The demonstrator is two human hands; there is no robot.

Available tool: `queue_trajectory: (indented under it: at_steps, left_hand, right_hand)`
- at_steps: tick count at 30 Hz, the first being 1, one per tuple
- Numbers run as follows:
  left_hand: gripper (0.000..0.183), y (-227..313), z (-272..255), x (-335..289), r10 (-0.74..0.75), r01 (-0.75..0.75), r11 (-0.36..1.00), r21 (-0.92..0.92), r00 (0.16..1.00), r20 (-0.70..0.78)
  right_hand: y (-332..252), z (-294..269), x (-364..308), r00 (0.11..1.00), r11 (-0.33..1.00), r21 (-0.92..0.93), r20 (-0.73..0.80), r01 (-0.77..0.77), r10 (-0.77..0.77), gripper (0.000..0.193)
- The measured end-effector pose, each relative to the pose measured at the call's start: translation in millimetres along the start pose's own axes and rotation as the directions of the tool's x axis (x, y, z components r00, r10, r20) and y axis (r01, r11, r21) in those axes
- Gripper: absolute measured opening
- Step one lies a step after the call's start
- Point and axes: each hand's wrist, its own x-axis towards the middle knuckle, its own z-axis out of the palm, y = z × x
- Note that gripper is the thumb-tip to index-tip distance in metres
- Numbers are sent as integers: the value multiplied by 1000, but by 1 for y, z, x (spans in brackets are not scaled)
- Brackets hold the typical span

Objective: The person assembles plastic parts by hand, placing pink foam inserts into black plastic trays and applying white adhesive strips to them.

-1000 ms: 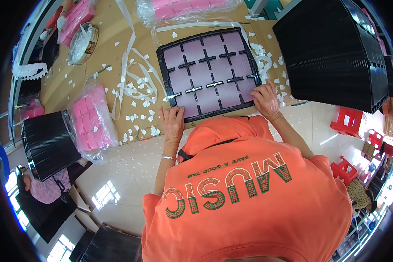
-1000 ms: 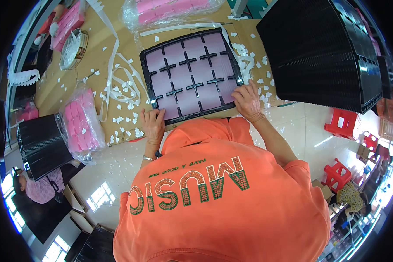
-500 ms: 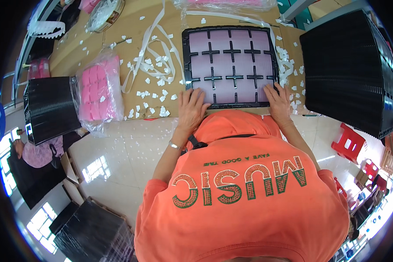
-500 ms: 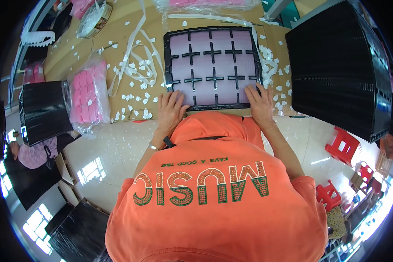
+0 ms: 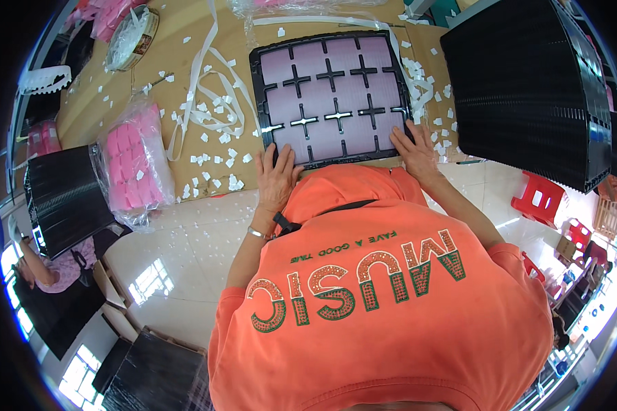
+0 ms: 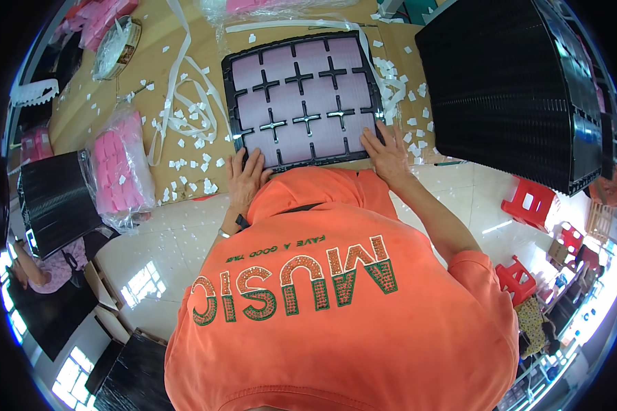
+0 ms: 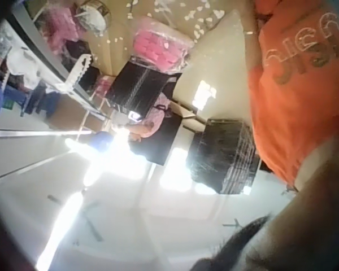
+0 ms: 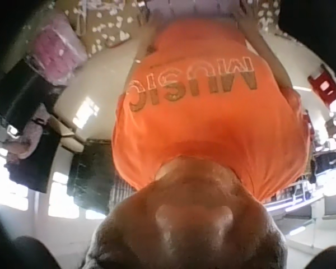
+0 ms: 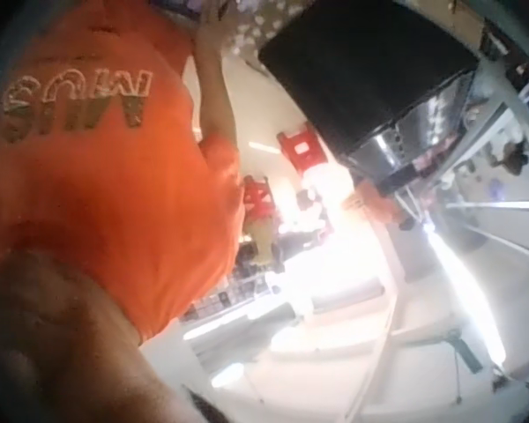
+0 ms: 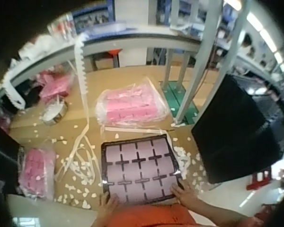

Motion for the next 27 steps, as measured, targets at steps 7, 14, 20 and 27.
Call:
queue_trajectory:
  at_steps: [7, 14, 20, 27]
  left_hand:
    - [39, -8, -3, -14, -62, 63, 998, -18, 996, 60]
    - [37, -4, -10, -10, -30, 42, 988, -148, 996, 85]
    - [41, -35, -22, 117, -124, 118, 991, -67, 987, -98]
    - [51, -92, 13, 135, -140, 143, 988, 60, 989, -46]
  right_hand:
    - [8, 5, 5, 998, 1000, 0, 55, 0, 0, 47]
    - [2, -18, 11, 998, 994, 109, 63, -2, -5, 41]
    - [43, -35, 115, 966, 971, 180, -178, -158, 190, 28]
    - [62, 7, 188, 986, 999, 14, -161, 51, -48, 44]
